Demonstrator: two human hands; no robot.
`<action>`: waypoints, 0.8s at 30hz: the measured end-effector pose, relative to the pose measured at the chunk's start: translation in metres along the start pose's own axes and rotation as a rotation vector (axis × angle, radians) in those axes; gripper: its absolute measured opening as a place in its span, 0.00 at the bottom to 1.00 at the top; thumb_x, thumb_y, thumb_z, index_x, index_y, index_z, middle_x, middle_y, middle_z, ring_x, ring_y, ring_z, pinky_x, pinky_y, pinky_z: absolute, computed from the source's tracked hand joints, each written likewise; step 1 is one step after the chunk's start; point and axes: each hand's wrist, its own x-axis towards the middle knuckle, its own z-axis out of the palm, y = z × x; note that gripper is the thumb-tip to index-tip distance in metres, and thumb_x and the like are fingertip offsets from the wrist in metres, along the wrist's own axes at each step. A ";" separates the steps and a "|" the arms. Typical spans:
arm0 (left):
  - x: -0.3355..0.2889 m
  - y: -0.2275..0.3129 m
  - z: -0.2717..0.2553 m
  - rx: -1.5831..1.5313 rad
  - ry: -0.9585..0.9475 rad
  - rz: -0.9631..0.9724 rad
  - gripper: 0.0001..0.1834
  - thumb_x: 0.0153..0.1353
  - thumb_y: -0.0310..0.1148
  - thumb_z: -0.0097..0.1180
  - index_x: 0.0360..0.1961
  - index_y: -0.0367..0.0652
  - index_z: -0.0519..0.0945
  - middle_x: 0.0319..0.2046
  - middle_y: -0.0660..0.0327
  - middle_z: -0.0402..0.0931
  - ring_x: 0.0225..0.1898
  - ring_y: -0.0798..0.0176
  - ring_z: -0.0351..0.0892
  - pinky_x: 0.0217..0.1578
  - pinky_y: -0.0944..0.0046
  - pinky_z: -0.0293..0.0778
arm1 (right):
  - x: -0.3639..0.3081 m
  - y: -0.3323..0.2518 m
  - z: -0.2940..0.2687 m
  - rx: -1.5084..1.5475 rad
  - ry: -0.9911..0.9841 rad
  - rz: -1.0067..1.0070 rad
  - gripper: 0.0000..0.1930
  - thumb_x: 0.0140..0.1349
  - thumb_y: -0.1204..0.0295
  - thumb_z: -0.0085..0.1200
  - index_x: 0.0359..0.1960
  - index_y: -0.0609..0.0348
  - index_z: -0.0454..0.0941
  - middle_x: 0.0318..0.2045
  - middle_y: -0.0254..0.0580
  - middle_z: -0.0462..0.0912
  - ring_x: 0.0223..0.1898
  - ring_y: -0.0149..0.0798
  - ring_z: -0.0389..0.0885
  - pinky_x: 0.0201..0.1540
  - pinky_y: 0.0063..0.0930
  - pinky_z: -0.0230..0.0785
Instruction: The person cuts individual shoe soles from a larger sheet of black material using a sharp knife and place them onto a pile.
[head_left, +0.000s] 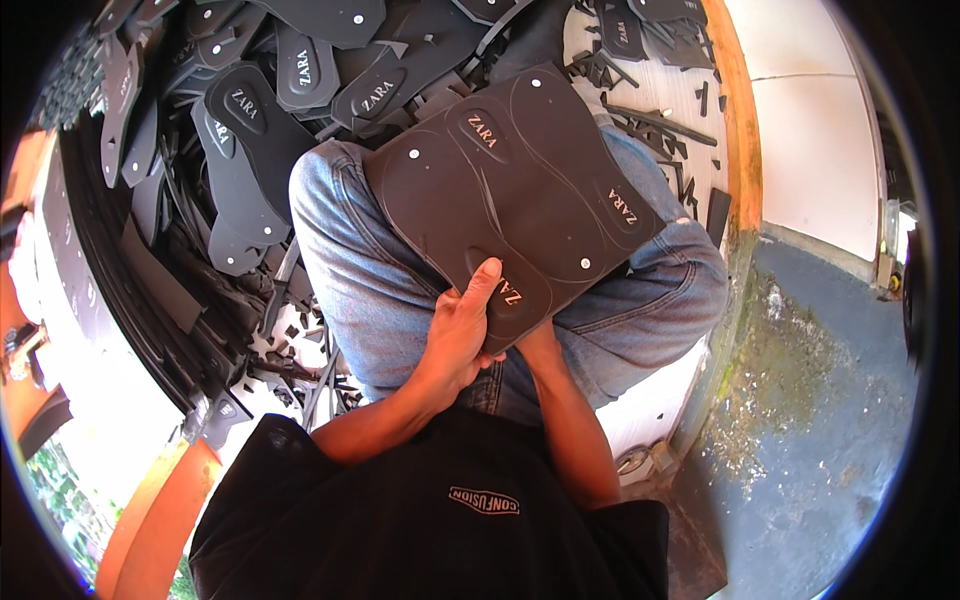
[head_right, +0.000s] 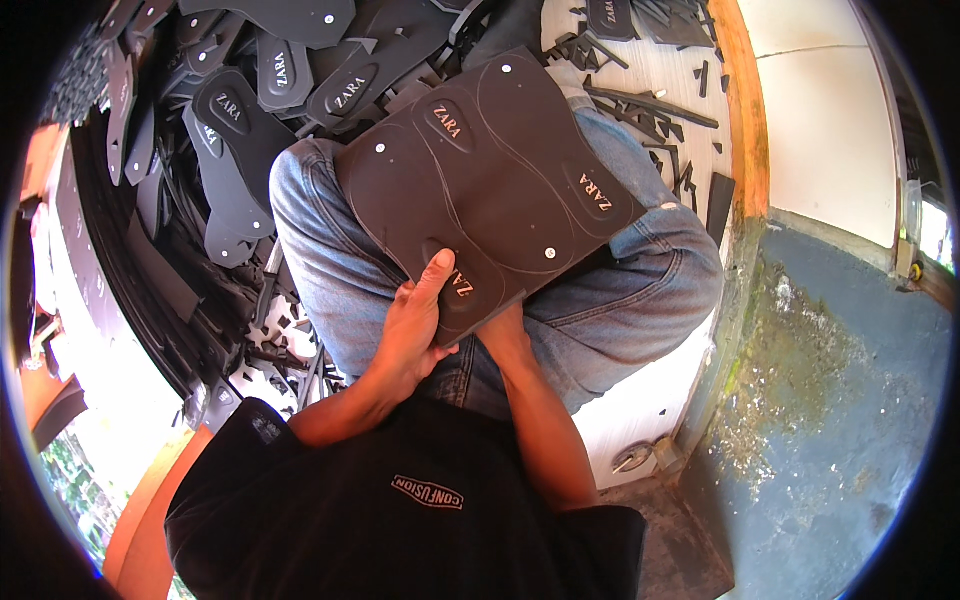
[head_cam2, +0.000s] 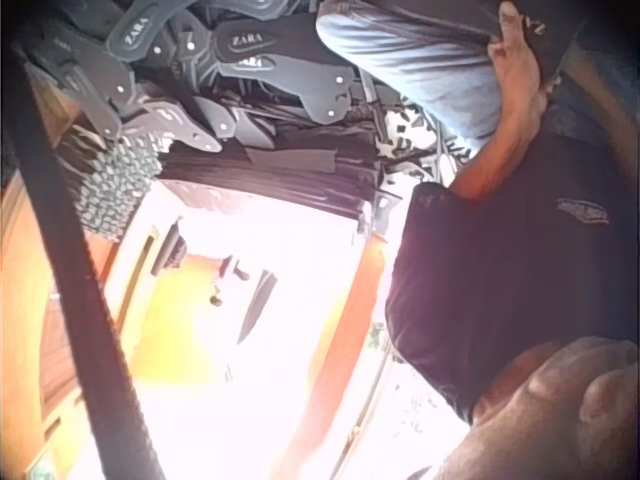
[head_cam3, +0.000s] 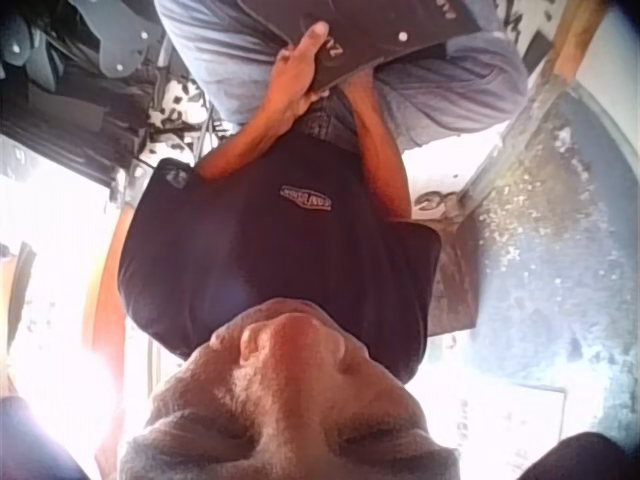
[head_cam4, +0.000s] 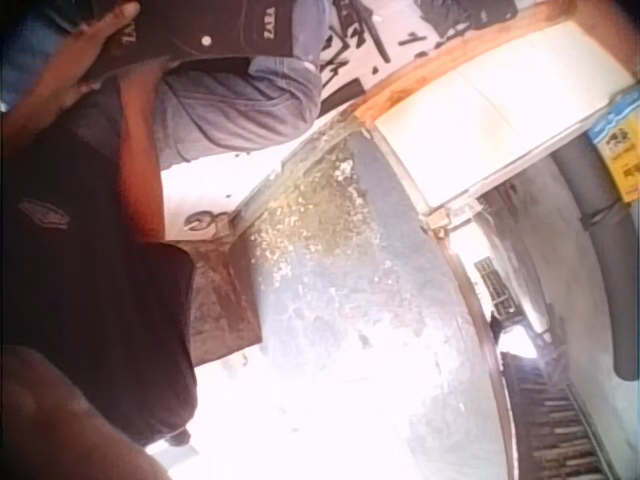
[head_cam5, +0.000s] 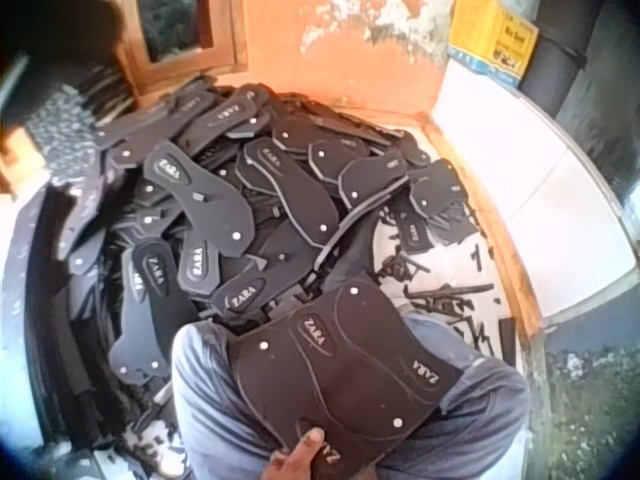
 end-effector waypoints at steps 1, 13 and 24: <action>0.001 0.000 0.000 -0.001 0.009 -0.005 0.26 0.56 0.57 0.54 0.23 0.42 0.71 0.11 0.66 0.69 0.05 0.72 0.64 0.02 0.75 0.59 | 0.001 0.001 0.001 0.019 0.008 0.008 0.18 0.52 0.66 0.57 0.43 0.61 0.75 0.38 0.49 0.79 0.44 0.51 0.76 0.45 0.39 0.67; -0.002 0.004 -0.002 0.005 0.019 -0.021 0.28 0.58 0.57 0.52 0.21 0.38 0.71 0.10 0.62 0.68 0.05 0.70 0.65 0.02 0.75 0.58 | 0.024 0.002 0.013 0.081 0.077 0.036 0.17 0.53 0.64 0.55 0.42 0.62 0.75 0.33 0.48 0.78 0.36 0.47 0.75 0.38 0.36 0.66; -0.004 0.006 -0.009 0.011 -0.029 -0.066 0.27 0.53 0.61 0.54 0.27 0.44 0.73 0.13 0.69 0.68 0.07 0.75 0.63 0.03 0.76 0.57 | 0.064 -0.011 0.002 -0.050 -0.013 0.110 0.18 0.54 0.62 0.54 0.40 0.62 0.75 0.29 0.47 0.78 0.29 0.43 0.73 0.31 0.34 0.64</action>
